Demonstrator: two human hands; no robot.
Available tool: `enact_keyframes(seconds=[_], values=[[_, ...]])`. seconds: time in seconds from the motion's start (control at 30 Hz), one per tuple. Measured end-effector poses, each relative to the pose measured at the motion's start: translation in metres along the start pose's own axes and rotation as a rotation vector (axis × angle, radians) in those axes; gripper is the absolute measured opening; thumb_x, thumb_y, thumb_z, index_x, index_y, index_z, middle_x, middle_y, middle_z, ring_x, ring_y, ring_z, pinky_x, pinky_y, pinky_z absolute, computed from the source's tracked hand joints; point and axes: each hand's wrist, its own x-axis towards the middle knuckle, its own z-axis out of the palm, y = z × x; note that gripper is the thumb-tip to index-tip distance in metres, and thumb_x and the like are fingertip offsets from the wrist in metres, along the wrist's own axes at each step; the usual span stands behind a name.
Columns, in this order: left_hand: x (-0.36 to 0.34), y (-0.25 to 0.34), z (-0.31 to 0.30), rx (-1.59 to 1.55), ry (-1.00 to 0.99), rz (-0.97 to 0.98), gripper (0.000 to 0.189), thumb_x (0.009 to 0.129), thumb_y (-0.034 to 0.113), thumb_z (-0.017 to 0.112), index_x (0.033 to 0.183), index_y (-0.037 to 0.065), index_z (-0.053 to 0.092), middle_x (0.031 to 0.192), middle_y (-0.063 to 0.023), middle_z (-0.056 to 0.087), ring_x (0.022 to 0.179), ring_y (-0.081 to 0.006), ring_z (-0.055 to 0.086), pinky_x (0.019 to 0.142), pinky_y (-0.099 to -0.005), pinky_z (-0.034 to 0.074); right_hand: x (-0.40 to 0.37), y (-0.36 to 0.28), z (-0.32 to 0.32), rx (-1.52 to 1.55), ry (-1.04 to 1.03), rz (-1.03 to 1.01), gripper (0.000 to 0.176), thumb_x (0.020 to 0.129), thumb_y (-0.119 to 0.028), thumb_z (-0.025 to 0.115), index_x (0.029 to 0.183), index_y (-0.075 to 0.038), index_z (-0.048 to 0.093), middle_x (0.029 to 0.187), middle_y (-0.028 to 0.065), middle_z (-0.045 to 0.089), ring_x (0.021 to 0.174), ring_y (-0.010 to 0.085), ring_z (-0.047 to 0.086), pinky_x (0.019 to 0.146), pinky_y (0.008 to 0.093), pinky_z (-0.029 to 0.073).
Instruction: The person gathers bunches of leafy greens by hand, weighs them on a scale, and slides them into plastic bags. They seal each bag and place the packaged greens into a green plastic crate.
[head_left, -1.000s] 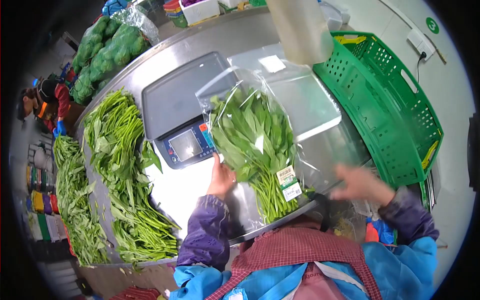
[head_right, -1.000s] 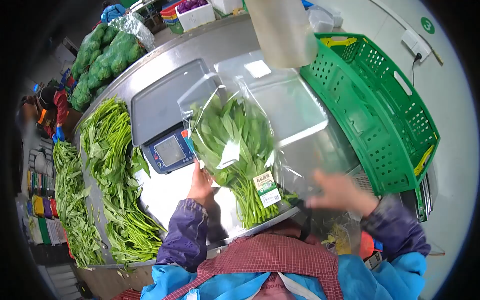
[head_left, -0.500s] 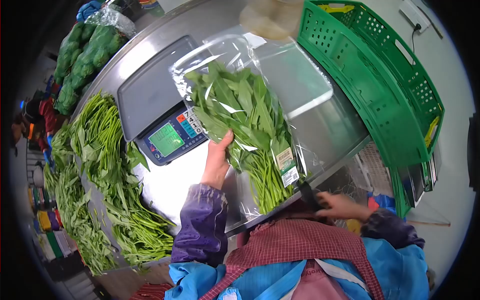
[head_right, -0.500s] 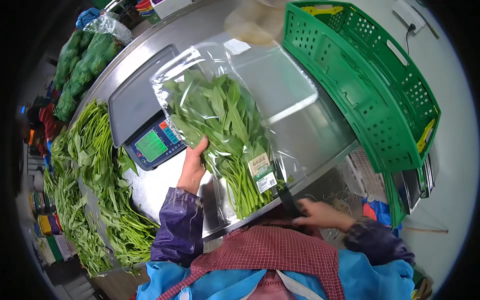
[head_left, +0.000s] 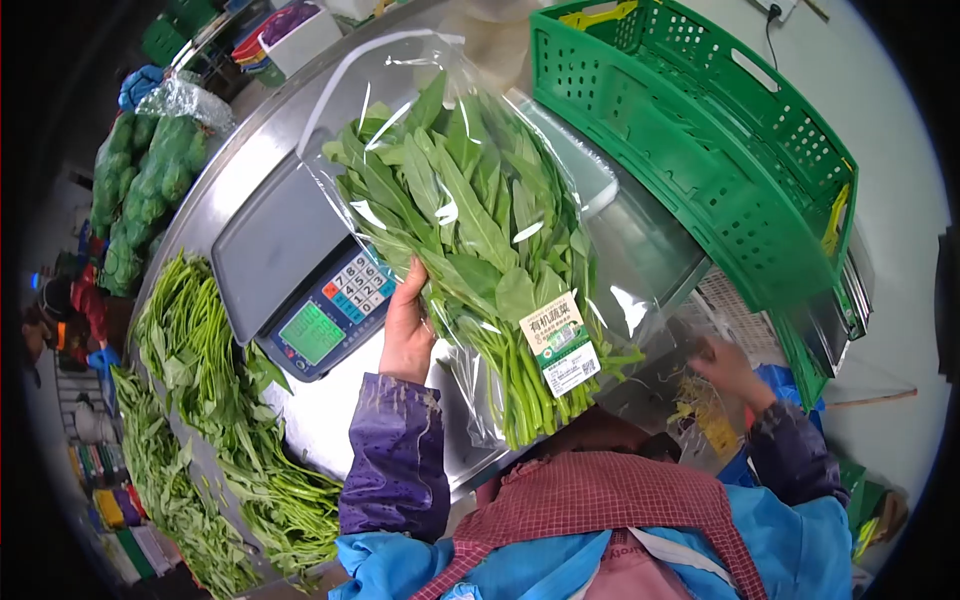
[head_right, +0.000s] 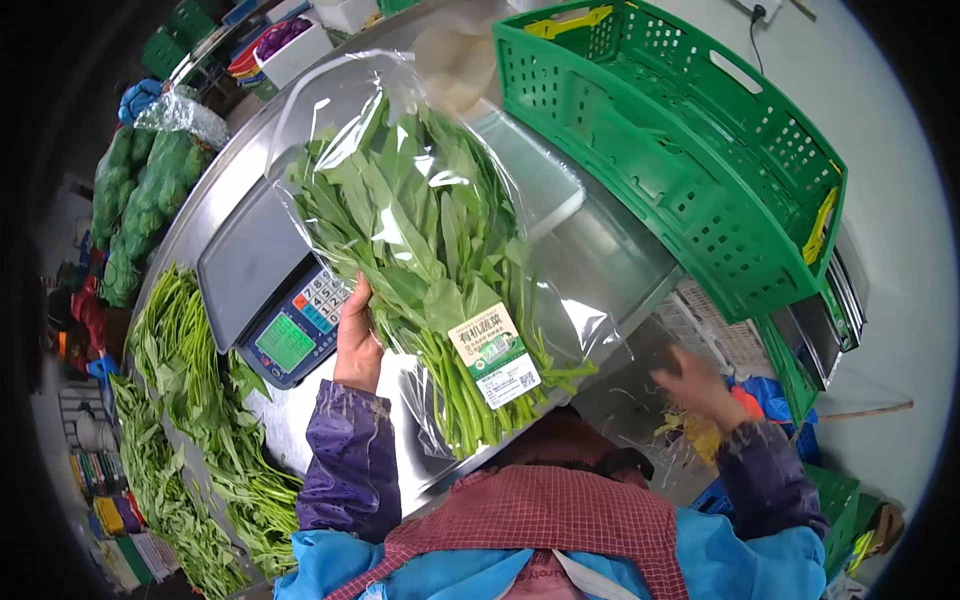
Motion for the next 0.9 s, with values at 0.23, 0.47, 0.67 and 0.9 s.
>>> enact_keyframes(seconds=[0.23,0.47,0.67,0.9], values=[[0.008,-0.032,0.024,0.231,-0.085,-0.11,0.048,0.085,0.019,0.058,0.126,0.005,0.038,0.12,-0.0075,0.05,0.107,-0.0205,0.051,0.088,-0.0355,0.046,0.089,-0.168,-0.071,1.276,-0.024,-0.472,0.048,0.084,-0.023,0.057,0.122,0.0,0.04,0.107,0.0073,0.054,0.094,0.0134,0.051,0.084,0.0278,0.042],[-0.008,-0.042,-0.013,0.512,0.194,-0.205,0.039,0.086,0.014,0.055,0.12,0.0,0.044,0.111,-0.009,0.055,0.095,-0.0199,0.056,0.082,-0.0339,0.047,0.153,-0.155,-0.013,1.002,0.179,-0.151,0.041,0.076,-0.018,0.065,0.109,0.003,0.052,0.098,0.0121,0.06,0.089,0.0172,0.056,0.08,0.0303,0.045],[-0.001,-0.038,-0.052,0.634,0.244,-0.294,0.03,0.088,0.013,0.052,0.113,-0.004,0.048,0.1,-0.0097,0.058,0.081,-0.0161,0.057,0.073,-0.0283,0.047,0.193,-0.116,0.022,0.898,-0.021,-0.001,0.04,0.082,-0.029,0.059,0.107,0.002,0.054,0.092,0.0095,0.06,0.082,0.0183,0.06,0.071,0.0283,0.046],[0.04,-0.031,-0.059,0.612,0.429,0.011,0.023,0.088,0.017,0.053,0.103,-0.001,0.057,0.088,-0.0022,0.059,0.075,-0.0076,0.052,0.065,-0.0214,0.041,0.248,-0.133,0.005,0.96,0.213,-0.175,0.025,0.083,-0.021,0.058,0.092,0.002,0.06,0.081,0.0049,0.059,0.071,0.011,0.053,0.063,0.0243,0.042]])
